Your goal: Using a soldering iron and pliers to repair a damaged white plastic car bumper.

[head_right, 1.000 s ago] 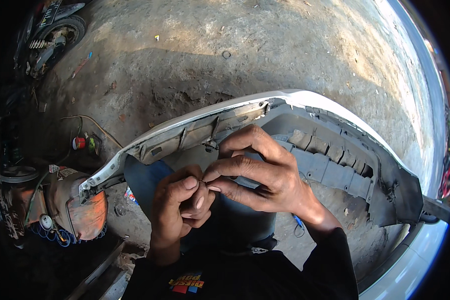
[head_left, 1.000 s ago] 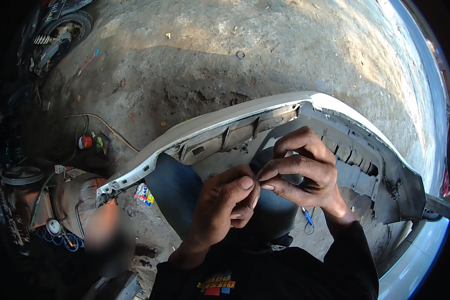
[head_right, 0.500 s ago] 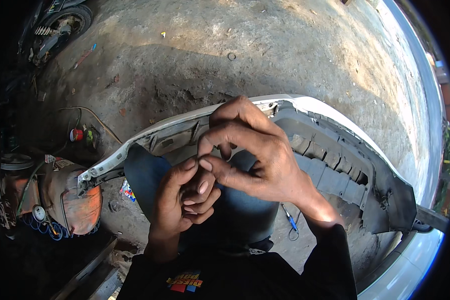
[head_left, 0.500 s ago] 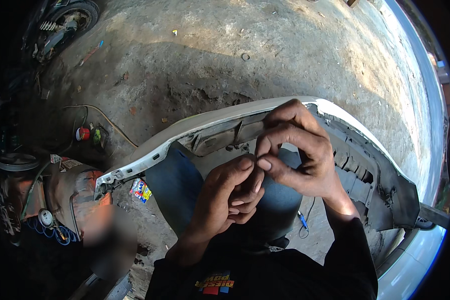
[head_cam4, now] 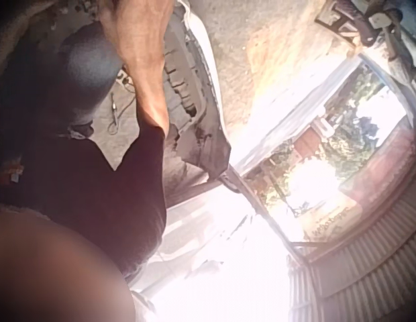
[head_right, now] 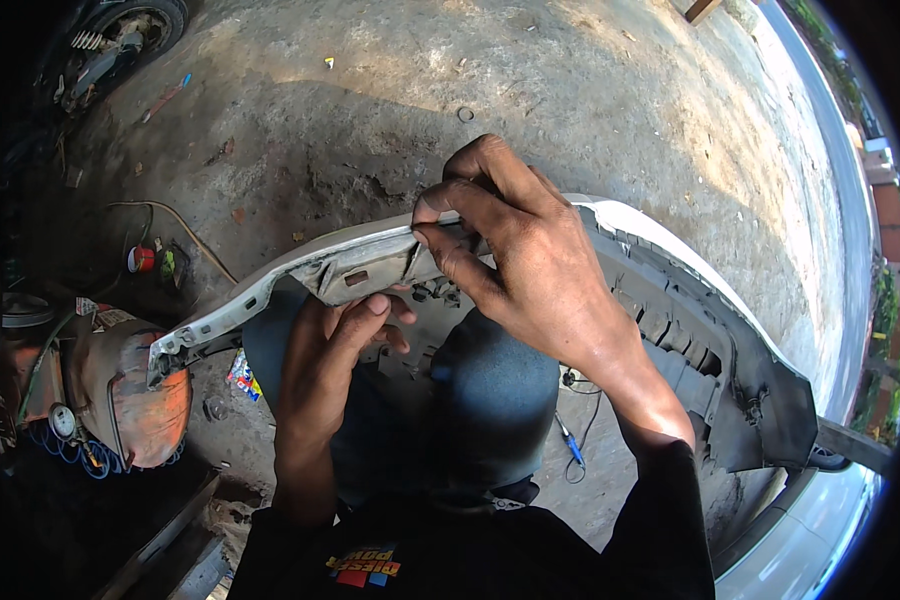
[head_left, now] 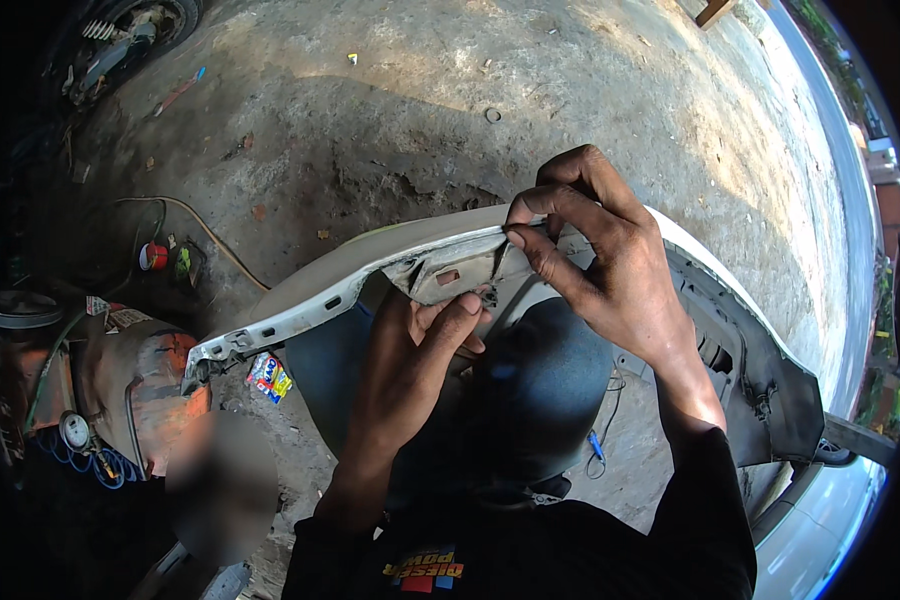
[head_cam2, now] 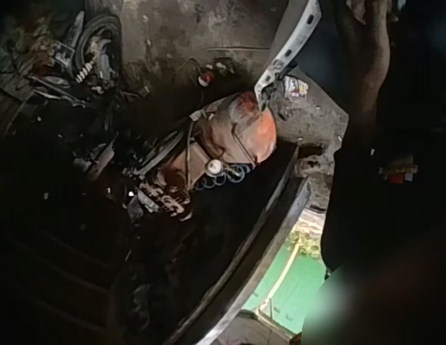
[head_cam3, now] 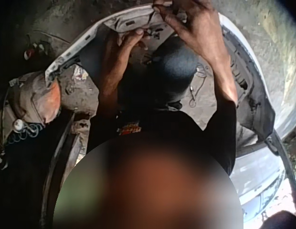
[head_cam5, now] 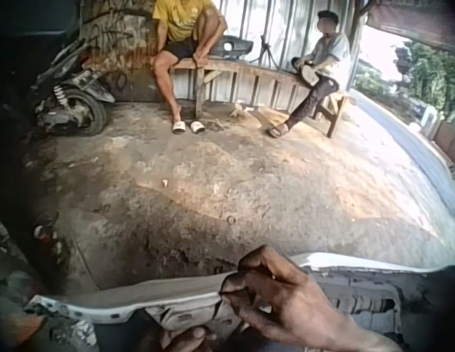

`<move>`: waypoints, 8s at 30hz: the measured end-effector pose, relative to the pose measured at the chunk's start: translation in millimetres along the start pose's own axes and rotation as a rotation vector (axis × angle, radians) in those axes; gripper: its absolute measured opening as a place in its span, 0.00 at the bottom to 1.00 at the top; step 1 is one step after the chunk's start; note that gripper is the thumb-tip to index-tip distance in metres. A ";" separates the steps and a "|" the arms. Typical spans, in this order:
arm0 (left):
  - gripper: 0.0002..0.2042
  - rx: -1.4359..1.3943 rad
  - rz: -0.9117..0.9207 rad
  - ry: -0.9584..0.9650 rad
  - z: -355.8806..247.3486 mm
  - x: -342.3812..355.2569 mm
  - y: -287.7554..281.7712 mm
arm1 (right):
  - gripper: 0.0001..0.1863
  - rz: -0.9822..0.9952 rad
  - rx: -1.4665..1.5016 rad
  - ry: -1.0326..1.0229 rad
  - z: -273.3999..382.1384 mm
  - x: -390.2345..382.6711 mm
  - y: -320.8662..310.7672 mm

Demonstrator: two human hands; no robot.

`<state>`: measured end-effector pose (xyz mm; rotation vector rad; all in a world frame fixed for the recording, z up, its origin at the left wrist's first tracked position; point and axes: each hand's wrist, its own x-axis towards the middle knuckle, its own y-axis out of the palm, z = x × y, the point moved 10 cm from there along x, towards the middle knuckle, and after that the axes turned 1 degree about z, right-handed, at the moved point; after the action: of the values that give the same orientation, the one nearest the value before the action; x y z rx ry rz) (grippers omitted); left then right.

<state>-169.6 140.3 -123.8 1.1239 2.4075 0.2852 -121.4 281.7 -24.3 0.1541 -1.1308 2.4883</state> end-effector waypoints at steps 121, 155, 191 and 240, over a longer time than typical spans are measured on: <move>0.12 0.198 -0.086 0.306 -20.7 -11.0 -13.6 | 0.19 -0.854 1.130 0.131 -106.3 -86.6 -44.0; 0.19 0.852 -0.016 0.840 -54.6 -36.9 26.4 | 0.19 -1.017 0.863 0.172 -93.5 -114.8 -58.5; 0.22 1.016 0.004 0.704 -47.7 -15.7 40.4 | 0.21 -0.940 0.792 0.119 -84.2 -101.8 -56.1; 0.13 0.913 -0.163 1.031 -69.4 -56.3 16.9 | 0.24 -0.935 0.753 0.104 -85.0 -103.0 -54.8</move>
<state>-161.1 108.7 -38.9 1.2885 3.7220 -0.4862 0.2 345.0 -69.5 0.5918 0.0374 1.8675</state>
